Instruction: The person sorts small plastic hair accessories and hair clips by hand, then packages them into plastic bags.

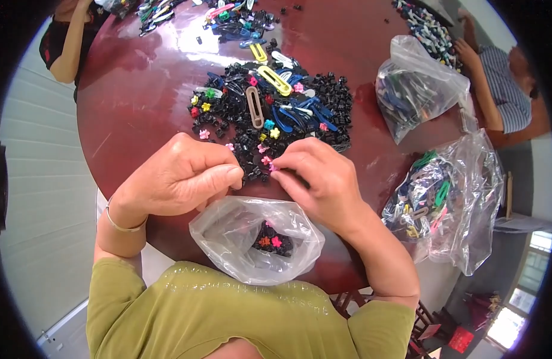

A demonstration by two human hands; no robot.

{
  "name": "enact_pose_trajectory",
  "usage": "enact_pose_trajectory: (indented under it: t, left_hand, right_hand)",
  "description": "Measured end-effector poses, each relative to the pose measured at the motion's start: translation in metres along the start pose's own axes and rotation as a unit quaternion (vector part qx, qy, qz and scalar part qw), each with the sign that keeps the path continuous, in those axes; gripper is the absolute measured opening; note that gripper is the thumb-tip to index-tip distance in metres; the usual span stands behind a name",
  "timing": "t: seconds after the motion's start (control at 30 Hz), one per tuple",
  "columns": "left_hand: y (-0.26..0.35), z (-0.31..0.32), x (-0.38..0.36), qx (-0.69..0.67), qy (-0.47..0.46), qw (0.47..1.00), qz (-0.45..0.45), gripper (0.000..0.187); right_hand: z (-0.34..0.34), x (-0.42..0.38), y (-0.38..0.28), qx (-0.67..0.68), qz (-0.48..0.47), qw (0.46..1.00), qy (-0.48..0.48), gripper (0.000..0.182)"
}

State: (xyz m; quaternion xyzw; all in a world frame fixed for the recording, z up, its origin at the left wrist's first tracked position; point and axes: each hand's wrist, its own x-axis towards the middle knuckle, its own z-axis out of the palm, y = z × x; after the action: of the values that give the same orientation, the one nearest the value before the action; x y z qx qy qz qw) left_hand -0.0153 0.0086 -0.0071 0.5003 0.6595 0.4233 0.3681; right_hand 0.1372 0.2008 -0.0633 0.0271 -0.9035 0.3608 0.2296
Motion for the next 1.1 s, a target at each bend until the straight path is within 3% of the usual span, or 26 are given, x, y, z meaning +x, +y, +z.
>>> enact_pose_trajectory:
  t: [0.1,0.17,0.27,0.33,0.4,0.53,0.6,0.7,0.9,1.0,1.1]
  left_hand:
    - [-0.002,-0.002,0.001,-0.002,-0.041,0.999,-0.004,0.022]
    - [-0.003,-0.005,0.001,0.028,-0.101,0.994,0.036,0.020]
    - [0.004,-0.006,-0.002,-0.056,-0.203,0.977,-0.029,0.018]
    - [0.001,-0.007,0.001,-0.037,-0.241,0.970,-0.019,0.020]
    - [-0.004,-0.005,0.000,-0.050,-0.250,0.967,-0.006,0.021]
    - [0.001,-0.005,0.002,-0.059,-0.252,0.964,-0.064,0.024]
    - [0.000,-0.007,0.002,-0.059,-0.252,0.964,-0.060,0.026]
    - [0.001,-0.009,0.002,-0.046,-0.252,0.965,-0.050,0.027]
    - [0.002,-0.014,-0.003,-0.026,-0.152,0.988,-0.022,0.023]
    - [-0.008,-0.012,-0.003,0.126,0.083,0.988,0.022,0.018]
    - [-0.012,-0.020,0.004,0.164,0.157,0.973,-0.028,0.013]
  right_hand:
    - [-0.010,-0.003,-0.002,0.118,0.121,0.986,-0.006,0.017]
    - [-0.016,-0.002,-0.004,0.221,0.124,0.967,0.022,0.019]
    - [-0.034,0.000,-0.025,0.335,0.075,0.938,0.044,0.022]
    - [-0.049,0.001,-0.039,0.382,0.003,0.924,-0.022,0.022]
    - [-0.056,0.006,-0.047,0.326,-0.011,0.938,-0.115,0.028]
    - [-0.037,0.001,-0.023,0.208,0.004,0.977,-0.045,0.023]
    - [-0.025,0.000,-0.018,0.138,0.089,0.986,-0.028,0.020]
    - [-0.008,-0.002,-0.008,0.041,0.030,0.998,-0.048,0.019]
    - [0.008,-0.006,-0.005,-0.136,-0.077,0.986,-0.062,0.024]
    - [0.008,-0.006,-0.003,-0.141,-0.086,0.985,-0.056,0.022]
    - [0.007,-0.005,-0.001,-0.136,-0.083,0.987,-0.037,0.021]
